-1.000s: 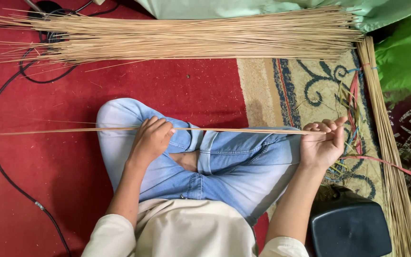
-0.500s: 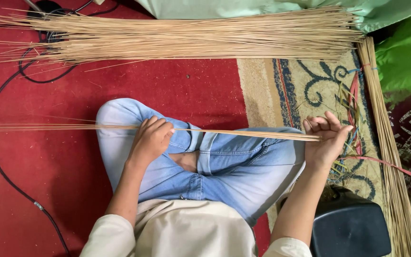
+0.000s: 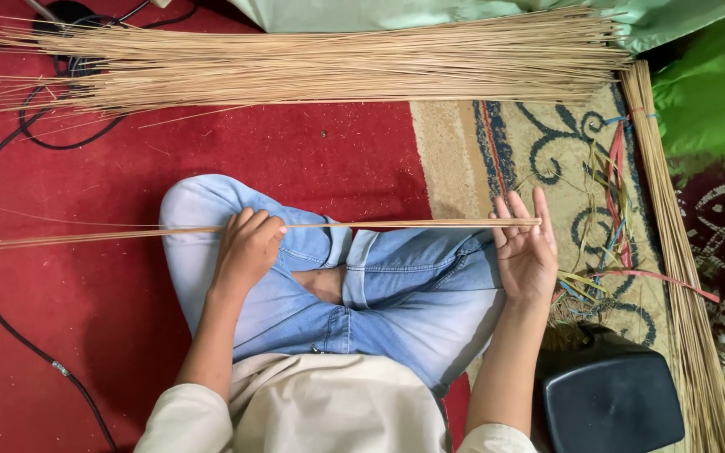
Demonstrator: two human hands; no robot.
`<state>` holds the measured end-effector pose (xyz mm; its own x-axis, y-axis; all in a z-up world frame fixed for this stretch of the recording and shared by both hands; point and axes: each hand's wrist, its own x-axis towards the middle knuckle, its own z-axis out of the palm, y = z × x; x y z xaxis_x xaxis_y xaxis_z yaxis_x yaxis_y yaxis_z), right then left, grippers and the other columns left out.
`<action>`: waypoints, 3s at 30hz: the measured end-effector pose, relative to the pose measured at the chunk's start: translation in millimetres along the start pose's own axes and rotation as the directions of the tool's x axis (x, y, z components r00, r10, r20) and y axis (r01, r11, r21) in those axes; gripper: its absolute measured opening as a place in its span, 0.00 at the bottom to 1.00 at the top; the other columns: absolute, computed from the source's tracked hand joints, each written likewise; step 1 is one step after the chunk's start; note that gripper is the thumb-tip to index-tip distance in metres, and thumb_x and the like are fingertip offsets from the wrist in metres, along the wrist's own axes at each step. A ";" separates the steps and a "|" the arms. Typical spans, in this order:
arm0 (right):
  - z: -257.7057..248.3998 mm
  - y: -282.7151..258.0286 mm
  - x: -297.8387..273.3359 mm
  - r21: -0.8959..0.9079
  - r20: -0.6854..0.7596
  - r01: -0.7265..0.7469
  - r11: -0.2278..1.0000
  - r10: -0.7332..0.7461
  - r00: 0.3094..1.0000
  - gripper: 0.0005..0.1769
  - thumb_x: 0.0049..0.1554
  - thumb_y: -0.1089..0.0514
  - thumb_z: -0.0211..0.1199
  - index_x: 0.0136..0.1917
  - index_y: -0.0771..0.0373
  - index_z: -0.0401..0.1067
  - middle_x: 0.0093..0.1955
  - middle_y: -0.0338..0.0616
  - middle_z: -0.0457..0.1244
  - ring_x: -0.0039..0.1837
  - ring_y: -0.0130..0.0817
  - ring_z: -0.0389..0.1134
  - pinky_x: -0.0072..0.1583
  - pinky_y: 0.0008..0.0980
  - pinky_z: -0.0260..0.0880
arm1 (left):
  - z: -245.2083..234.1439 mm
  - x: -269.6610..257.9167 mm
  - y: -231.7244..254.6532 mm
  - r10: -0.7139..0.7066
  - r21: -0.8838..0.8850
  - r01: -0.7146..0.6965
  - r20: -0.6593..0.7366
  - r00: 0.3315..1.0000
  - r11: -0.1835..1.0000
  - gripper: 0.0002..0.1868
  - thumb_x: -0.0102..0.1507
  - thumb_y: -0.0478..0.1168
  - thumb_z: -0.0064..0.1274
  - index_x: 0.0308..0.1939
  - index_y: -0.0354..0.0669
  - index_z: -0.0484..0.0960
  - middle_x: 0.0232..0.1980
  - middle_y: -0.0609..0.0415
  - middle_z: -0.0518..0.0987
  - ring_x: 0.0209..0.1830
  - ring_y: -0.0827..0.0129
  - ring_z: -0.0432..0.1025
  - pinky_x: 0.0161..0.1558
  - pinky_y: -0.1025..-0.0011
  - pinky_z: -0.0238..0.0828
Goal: Sorting and aligning long thin wooden sticks or reeds while sitting on the floor
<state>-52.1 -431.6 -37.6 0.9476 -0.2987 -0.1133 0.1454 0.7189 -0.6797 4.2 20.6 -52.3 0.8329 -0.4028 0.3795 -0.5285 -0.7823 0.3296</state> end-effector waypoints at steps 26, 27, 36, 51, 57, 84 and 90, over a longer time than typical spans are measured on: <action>-0.9 -21.1 33.3 -0.846 0.171 0.366 0.388 -0.452 0.875 0.20 0.70 0.59 0.50 0.74 0.57 0.66 0.65 0.54 0.65 0.68 0.51 0.66 0.66 0.44 0.68 | 17.7 41.2 -1.6 0.046 0.062 -0.042 -0.067 0.997 0.997 0.09 0.66 0.45 0.55 0.31 0.55 0.76 0.28 0.60 0.64 0.33 0.61 0.66 0.38 0.65 0.63; 10.0 -29.0 36.3 -0.863 0.493 0.395 -0.316 -0.354 0.795 0.20 0.73 0.51 0.47 0.73 0.58 0.71 0.69 0.52 0.60 0.72 0.52 0.58 0.73 0.52 0.51 | 15.7 45.5 -1.7 0.059 0.074 -0.054 -0.062 0.996 0.996 0.09 0.65 0.46 0.56 0.30 0.54 0.75 0.28 0.60 0.65 0.34 0.61 0.67 0.39 0.64 0.63; 33.4 53.6 109.4 -0.596 0.288 0.425 -0.681 0.313 0.905 0.22 0.71 0.38 0.47 0.47 0.49 0.74 0.41 0.36 0.68 0.52 0.41 0.72 0.58 0.43 0.68 | 87.2 70.2 -33.9 -0.101 0.149 0.098 0.015 0.995 0.984 0.09 0.65 0.46 0.55 0.33 0.51 0.73 0.34 0.56 0.70 0.41 0.59 0.69 0.45 0.61 0.64; -33.5 151.1 180.2 -0.545 0.129 0.437 -0.716 0.443 0.887 0.15 0.67 0.43 0.51 0.59 0.47 0.74 0.53 0.43 0.69 0.62 0.47 0.68 0.65 0.48 0.64 | 182.7 70.2 -84.3 -0.369 0.066 0.380 0.434 0.822 0.923 0.07 0.70 0.43 0.46 0.43 0.49 0.79 0.43 0.50 0.79 0.54 0.54 0.72 0.61 0.49 0.65; -83.3 185.1 197.7 -0.450 0.134 0.452 -0.770 0.442 0.887 0.09 0.61 0.52 0.59 0.49 0.42 0.79 0.50 0.35 0.67 0.58 0.40 0.69 0.55 0.43 0.72 | 209.9 70.6 -95.8 -0.415 0.072 0.440 0.496 0.763 0.895 0.08 0.69 0.43 0.48 0.44 0.48 0.81 0.47 0.49 0.81 0.57 0.52 0.72 0.65 0.42 0.62; -102.1 207.1 209.2 -0.420 -0.011 0.380 -0.824 0.424 0.906 0.16 0.61 0.58 0.53 0.54 0.51 0.81 0.50 0.43 0.71 0.55 0.45 0.74 0.51 0.48 0.77 | 221.4 78.1 -91.6 -0.391 0.140 0.379 0.547 0.740 0.915 0.13 0.68 0.44 0.48 0.55 0.50 0.81 0.57 0.52 0.77 0.64 0.56 0.66 0.65 0.45 0.63; -74.6 201.5 203.9 -0.513 0.027 0.363 -0.778 0.408 0.913 0.16 0.62 0.59 0.50 0.58 0.57 0.75 0.50 0.46 0.70 0.56 0.47 0.74 0.52 0.53 0.77 | 227.2 85.2 -95.1 -0.424 0.169 0.402 0.560 0.712 0.900 0.15 0.70 0.45 0.47 0.58 0.48 0.80 0.61 0.50 0.74 0.67 0.55 0.63 0.67 0.43 0.63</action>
<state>149.2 -394.4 -251.7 0.9318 0.0378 -0.3611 0.0851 -0.9896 0.1159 162.7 -47.2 -247.8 0.9091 -0.2215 -0.3529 -0.1131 -0.9464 0.3027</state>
